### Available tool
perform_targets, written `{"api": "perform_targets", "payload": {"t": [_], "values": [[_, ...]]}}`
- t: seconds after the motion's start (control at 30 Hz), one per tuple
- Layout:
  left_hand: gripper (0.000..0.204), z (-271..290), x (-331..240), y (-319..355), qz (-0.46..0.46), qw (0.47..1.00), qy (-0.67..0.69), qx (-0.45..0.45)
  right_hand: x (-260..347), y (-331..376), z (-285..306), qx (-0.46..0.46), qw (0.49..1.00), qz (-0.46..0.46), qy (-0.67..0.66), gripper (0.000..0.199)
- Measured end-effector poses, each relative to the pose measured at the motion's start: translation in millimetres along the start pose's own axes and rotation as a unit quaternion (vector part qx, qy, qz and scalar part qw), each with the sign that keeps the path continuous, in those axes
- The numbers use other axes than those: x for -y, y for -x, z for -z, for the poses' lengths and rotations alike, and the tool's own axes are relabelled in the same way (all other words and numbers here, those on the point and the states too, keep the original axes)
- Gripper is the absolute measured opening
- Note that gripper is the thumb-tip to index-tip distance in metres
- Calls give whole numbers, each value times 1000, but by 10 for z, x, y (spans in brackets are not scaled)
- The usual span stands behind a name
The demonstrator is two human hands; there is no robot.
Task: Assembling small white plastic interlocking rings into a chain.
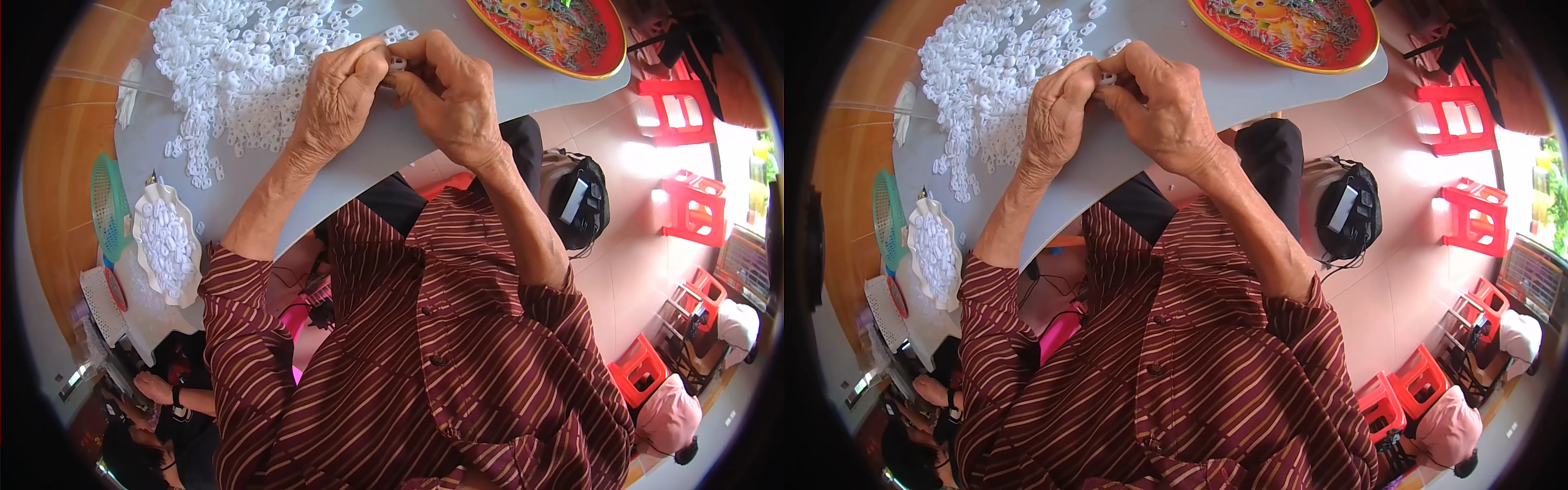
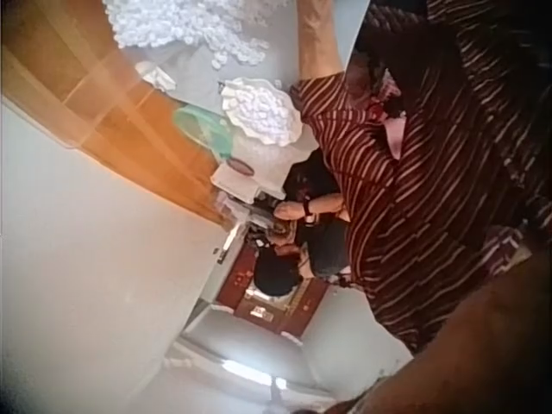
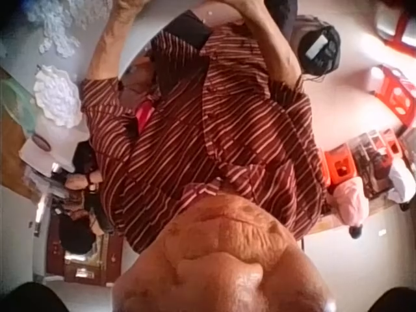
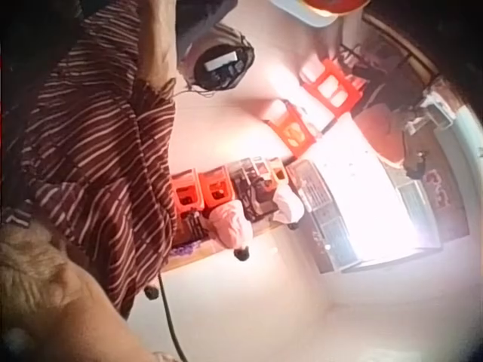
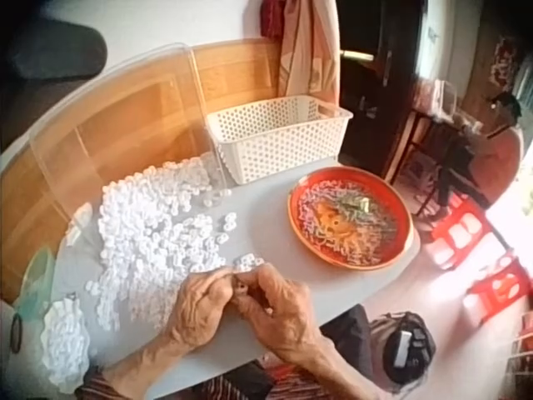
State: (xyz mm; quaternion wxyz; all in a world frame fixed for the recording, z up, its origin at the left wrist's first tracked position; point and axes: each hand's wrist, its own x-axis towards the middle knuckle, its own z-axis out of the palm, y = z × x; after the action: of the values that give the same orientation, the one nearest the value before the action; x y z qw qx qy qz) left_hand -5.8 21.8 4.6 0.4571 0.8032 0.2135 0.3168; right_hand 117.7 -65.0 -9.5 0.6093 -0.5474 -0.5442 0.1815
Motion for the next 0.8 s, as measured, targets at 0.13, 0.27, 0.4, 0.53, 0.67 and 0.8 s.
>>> {"api": "perform_targets", "payload": {"t": [0.13,0.27,0.4,0.53,0.67,0.8], "values": [[28,7,-92,6,36,999,-6,27,34,15,35,-3,1000,9,6,17],[28,8,-103,-43,80,997,8,18,12,-10,11,-19,998,-10,-59,14],[30,-8,-145,-20,78,997,18,-11,17,-40,50,5,994,-56,-90,14],[32,-47,-18,48,45,997,48,-26,-3,-95,54,23,988,-82,-126,15],[32,-38,11,130,36,996,70,-35,58,-489,210,2,992,-66,-105,17],[27,-34,-175,126,81,992,96,24,450,-1611,440,-58,988,1,-140,14]]}}
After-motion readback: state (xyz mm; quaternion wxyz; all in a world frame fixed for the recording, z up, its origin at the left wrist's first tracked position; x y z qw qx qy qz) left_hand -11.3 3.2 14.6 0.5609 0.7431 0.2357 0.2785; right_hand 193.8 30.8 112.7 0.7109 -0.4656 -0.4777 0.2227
